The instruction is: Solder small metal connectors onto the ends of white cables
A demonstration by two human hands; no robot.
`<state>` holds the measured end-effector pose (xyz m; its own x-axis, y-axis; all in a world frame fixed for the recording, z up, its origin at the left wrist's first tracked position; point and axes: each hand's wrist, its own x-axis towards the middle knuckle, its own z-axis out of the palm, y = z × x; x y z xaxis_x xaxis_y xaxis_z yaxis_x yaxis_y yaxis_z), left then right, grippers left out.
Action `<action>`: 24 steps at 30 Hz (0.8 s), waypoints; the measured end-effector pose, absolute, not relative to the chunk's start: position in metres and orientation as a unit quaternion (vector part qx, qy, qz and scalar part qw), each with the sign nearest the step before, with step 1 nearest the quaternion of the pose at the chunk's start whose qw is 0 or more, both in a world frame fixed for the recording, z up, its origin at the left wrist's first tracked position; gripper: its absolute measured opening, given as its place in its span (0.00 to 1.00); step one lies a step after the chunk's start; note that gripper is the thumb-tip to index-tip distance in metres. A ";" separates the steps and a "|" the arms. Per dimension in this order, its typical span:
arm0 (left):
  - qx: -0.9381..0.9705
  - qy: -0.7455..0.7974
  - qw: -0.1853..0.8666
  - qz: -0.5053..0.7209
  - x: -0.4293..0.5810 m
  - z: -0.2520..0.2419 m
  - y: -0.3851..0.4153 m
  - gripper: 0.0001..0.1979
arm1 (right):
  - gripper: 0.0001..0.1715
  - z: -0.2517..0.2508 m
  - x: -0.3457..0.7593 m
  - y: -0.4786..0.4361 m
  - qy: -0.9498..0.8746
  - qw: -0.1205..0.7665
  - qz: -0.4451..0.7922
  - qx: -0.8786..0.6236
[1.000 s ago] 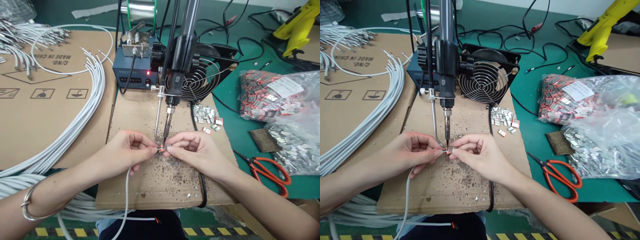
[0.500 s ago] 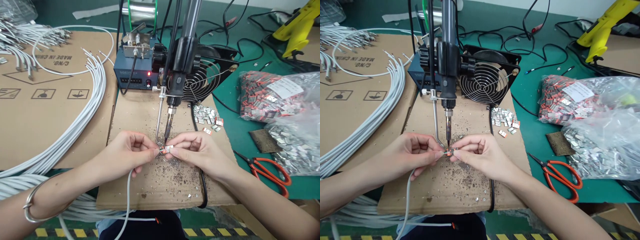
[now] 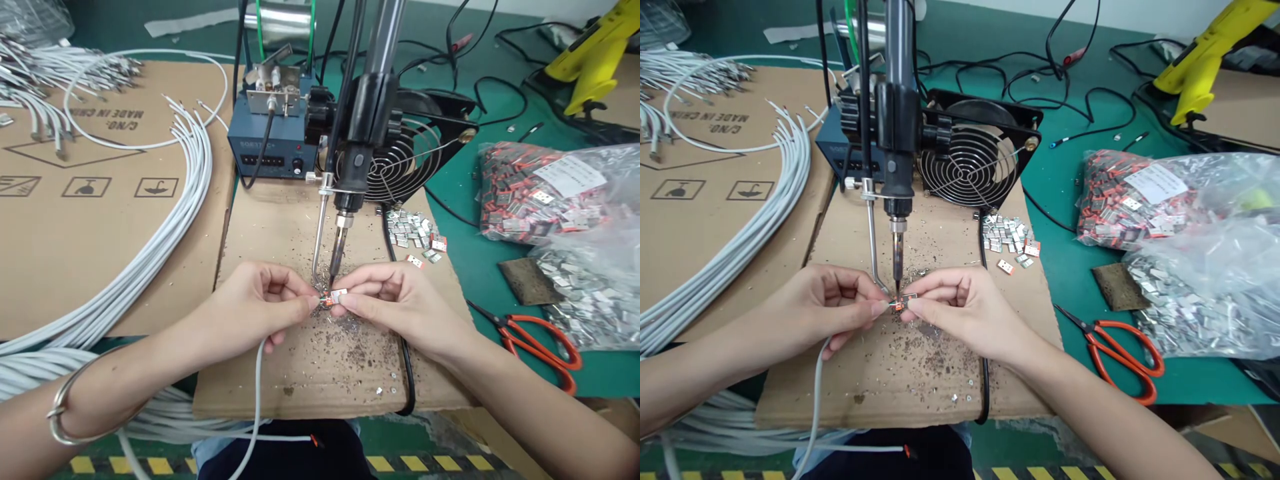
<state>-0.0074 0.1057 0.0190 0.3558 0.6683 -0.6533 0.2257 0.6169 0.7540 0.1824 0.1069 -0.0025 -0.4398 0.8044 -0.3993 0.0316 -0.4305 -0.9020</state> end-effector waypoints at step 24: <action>0.422 0.544 0.710 0.148 -0.009 0.014 0.106 0.05 | 0.07 -0.003 0.182 0.106 -0.482 0.263 0.698 -0.459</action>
